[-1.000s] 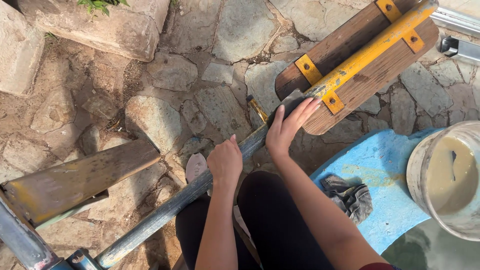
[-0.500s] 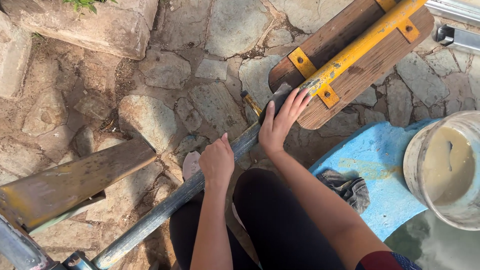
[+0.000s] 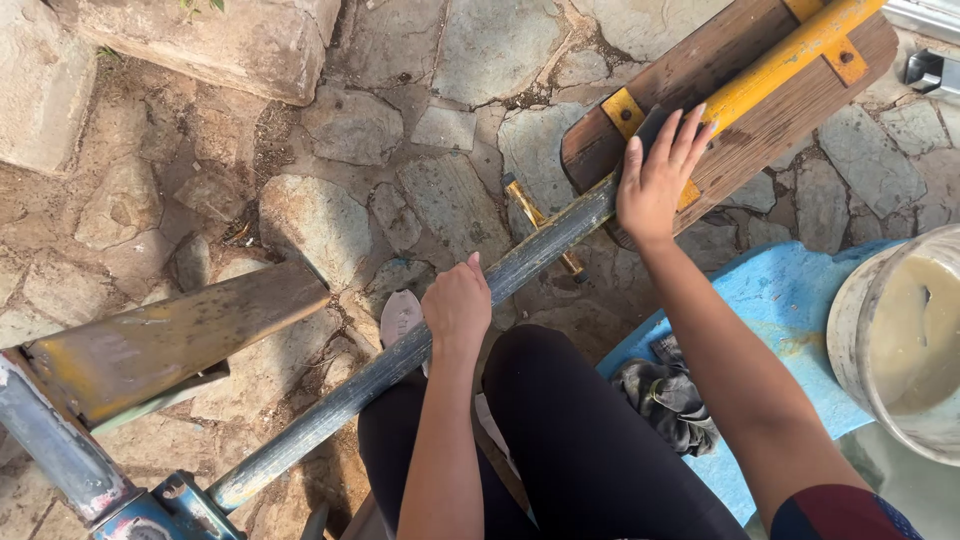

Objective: Wet sanding a metal pole using sandpaper and a sanding block with water.

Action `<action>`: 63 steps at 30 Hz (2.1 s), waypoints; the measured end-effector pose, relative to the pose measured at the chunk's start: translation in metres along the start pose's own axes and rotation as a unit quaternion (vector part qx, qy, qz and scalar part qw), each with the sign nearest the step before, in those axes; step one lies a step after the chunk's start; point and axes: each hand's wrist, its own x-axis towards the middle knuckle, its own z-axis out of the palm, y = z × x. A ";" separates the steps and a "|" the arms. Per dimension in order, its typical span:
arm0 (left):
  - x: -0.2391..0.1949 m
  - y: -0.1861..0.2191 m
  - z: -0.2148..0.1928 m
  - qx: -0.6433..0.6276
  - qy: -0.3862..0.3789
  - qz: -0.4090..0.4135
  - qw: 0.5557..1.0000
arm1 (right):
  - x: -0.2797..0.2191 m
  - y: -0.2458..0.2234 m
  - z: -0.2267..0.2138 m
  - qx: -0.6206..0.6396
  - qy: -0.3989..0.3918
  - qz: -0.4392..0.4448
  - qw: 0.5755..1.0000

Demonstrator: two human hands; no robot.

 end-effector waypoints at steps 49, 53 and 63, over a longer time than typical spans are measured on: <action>-0.002 0.007 -0.016 -0.011 -0.050 -0.007 0.999 | -0.011 -0.017 -0.052 -0.209 -0.060 -0.226 0.950; 0.000 0.002 -0.008 0.010 -0.042 -0.005 0.999 | -0.082 -0.074 -0.043 -0.043 -0.133 -0.302 0.943; 0.000 0.002 -0.006 0.021 -0.034 0.009 0.999 | 0.028 0.030 -0.050 -0.102 0.003 -0.249 0.963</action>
